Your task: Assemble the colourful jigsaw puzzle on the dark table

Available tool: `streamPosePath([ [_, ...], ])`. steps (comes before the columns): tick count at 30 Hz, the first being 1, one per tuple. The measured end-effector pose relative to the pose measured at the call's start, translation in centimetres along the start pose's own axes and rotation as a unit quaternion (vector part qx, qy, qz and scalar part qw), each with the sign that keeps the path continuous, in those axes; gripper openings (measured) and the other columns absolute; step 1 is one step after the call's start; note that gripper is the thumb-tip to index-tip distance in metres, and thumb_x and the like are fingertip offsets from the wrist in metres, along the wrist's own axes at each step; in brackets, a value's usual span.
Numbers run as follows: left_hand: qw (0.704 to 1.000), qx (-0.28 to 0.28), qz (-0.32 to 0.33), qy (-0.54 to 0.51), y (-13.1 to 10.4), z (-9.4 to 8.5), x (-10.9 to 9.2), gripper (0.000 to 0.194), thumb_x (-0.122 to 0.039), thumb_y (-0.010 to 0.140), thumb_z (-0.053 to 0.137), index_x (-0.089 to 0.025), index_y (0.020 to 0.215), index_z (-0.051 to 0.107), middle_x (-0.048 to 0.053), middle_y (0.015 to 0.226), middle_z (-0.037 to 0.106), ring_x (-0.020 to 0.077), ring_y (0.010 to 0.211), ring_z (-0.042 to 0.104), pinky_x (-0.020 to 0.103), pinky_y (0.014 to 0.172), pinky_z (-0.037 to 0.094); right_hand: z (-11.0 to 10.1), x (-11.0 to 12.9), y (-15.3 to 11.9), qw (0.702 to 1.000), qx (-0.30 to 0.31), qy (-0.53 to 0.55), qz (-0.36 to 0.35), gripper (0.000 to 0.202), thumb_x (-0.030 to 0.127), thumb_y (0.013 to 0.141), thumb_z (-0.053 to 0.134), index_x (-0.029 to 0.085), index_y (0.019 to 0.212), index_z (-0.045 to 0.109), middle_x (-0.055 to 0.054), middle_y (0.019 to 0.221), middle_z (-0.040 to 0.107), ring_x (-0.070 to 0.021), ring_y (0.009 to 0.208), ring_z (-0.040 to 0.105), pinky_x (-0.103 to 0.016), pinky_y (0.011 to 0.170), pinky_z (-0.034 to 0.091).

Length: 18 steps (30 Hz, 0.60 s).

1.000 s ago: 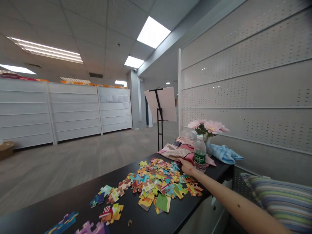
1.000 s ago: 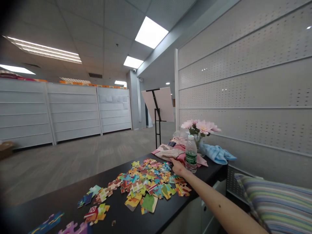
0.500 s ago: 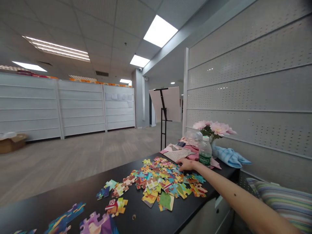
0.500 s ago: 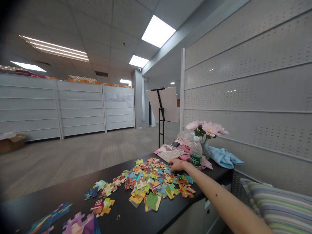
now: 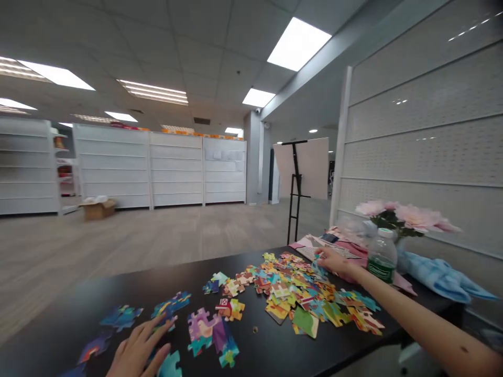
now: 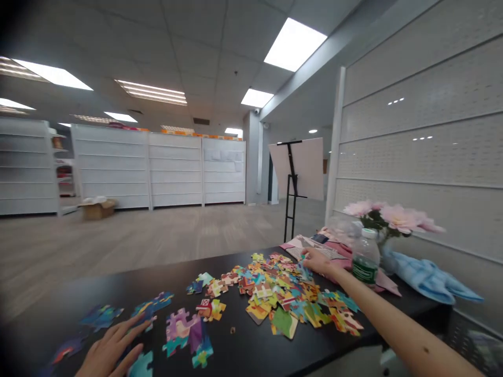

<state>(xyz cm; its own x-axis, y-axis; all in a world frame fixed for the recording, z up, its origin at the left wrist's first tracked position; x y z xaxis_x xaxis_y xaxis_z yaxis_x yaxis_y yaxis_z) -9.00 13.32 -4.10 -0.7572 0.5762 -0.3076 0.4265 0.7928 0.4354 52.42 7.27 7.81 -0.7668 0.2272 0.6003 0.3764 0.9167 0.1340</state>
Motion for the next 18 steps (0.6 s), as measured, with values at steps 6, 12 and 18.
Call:
streamPosePath([
  [6, 0.998, 0.017, -0.033, -0.056, 0.2, -3.5, -2.8, 0.037, -0.041, 0.099, 0.044, -0.037, 0.131, 0.062, 0.004, 0.145, 0.056, 0.0296, 0.135, 0.047, 0.056, 0.109, 0.039, 9.3, 11.1, -1.5, 0.97, 0.114, 0.15, -0.155, 0.045, 0.054, 0.076, 0.07, 0.022, 0.105, 0.056, 0.0, 0.083, 0.062, -0.0198, 0.077, 0.062, -0.032, 0.069, 0.052],
  [12, 0.964, -0.07, -0.059, -0.251, 0.5, -5.2, -6.5, 0.025, -0.034, 0.092, 0.062, -0.025, 0.114, 0.068, 0.008, 0.119, 0.068, 0.0237, 0.108, 0.063, 0.037, 0.096, 0.049, 22.2, 23.6, -8.3, 0.849, 0.313, 0.377, -0.196, 0.048, 0.051, 0.073, 0.08, 0.025, 0.098, 0.048, 0.003, 0.088, 0.06, -0.0136, 0.073, 0.06, -0.028, 0.066, 0.054],
  [18, 0.849, -0.086, -0.166, -0.495, 1.8, -1.7, -7.3, 0.023, -0.033, 0.08, 0.073, -0.017, 0.094, 0.065, 0.002, 0.081, 0.068, 0.0152, 0.069, 0.062, 0.023, 0.059, 0.047, 27.4, 28.3, -11.4, 0.781, 0.405, 0.451, -0.148, 0.044, 0.051, 0.074, 0.082, 0.026, 0.097, 0.054, 0.004, 0.086, 0.063, -0.0124, 0.069, 0.061, -0.027, 0.065, 0.053],
])
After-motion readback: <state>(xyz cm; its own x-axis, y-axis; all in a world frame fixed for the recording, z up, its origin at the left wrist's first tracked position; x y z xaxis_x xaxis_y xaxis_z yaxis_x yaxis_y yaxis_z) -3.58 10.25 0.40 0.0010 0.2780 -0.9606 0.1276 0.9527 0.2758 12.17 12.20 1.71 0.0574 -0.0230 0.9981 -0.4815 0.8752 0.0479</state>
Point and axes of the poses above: each hand's wrist, its own y-axis towards the middle knuckle, its own z-axis out of the palm, x = y × z, the point moved 4 cm from there along y, towards the middle knuckle
